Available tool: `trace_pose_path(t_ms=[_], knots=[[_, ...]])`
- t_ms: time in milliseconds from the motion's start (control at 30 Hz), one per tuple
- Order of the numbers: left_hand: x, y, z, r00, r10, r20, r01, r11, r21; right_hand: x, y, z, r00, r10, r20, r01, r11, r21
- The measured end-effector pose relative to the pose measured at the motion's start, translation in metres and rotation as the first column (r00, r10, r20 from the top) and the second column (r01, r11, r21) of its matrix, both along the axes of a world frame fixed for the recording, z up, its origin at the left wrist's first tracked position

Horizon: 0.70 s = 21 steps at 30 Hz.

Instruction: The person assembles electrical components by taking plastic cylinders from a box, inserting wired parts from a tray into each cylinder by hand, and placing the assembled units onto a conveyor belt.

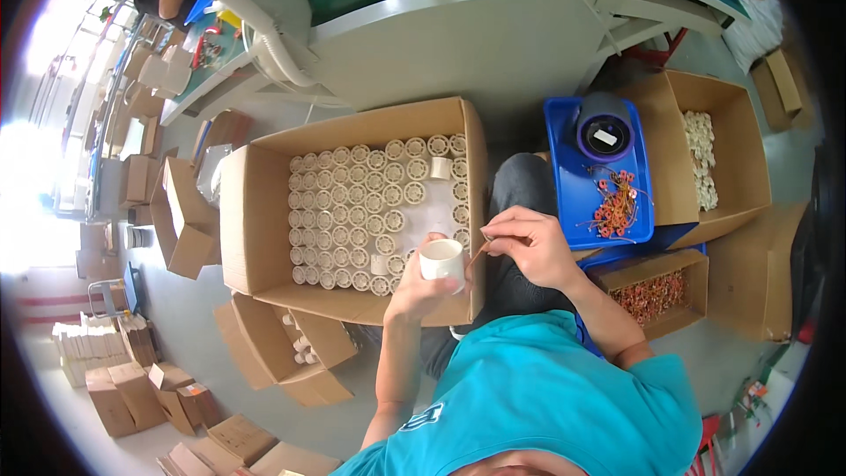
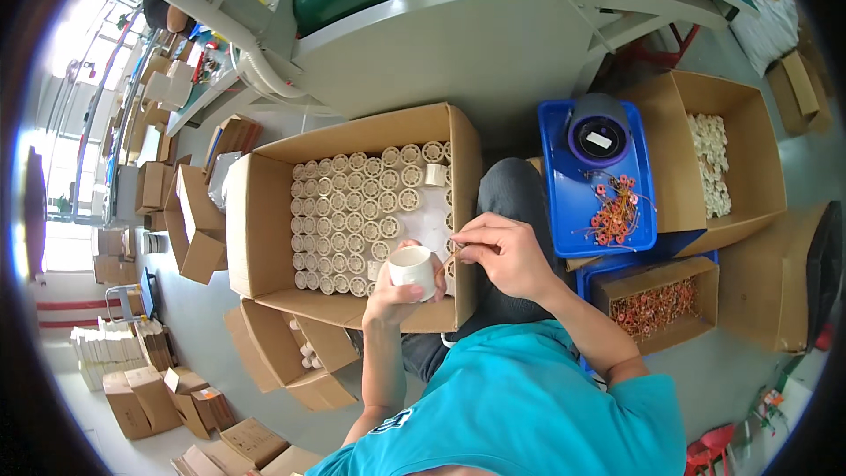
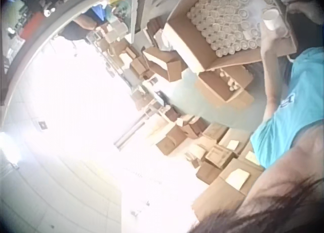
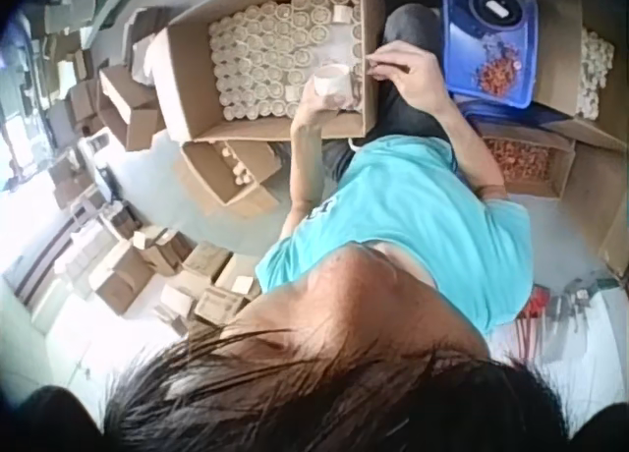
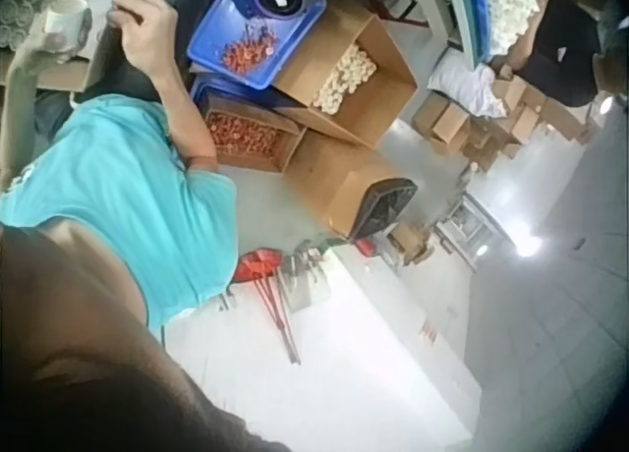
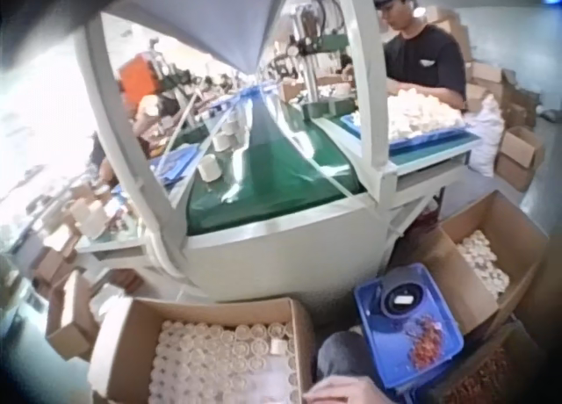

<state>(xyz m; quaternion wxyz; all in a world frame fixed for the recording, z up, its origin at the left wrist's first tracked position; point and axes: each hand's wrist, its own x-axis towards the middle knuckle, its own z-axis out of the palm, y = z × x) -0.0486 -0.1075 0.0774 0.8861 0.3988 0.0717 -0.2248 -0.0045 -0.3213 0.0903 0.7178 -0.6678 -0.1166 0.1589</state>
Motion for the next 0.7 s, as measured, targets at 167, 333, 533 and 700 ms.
trace_pose_path(t_ms=[167, 333, 533, 700], knots=[[-0.003, 0.003, -0.012, 0.980, -0.131, 0.153, 0.148, 0.983, -0.105, -0.004, -0.002, -0.006, 0.984, -0.075, 0.161, 0.095, 0.988, -0.124], [0.001, 0.004, -0.035, 0.968, 0.251, 0.017, -0.249, 0.965, -0.081, 0.009, -0.016, -0.021, 0.903, -0.270, 0.333, 0.332, 0.932, -0.144], [0.007, -0.014, -0.044, 0.866, 0.277, 0.416, -0.489, 0.640, 0.593, 0.010, -0.024, 0.009, 0.890, -0.412, 0.194, 0.408, 0.911, 0.063], [0.016, -0.029, -0.028, 0.738, 0.054, 0.672, -0.631, 0.408, 0.660, -0.004, -0.008, 0.035, 0.796, -0.244, 0.553, 0.318, 0.947, -0.040]])
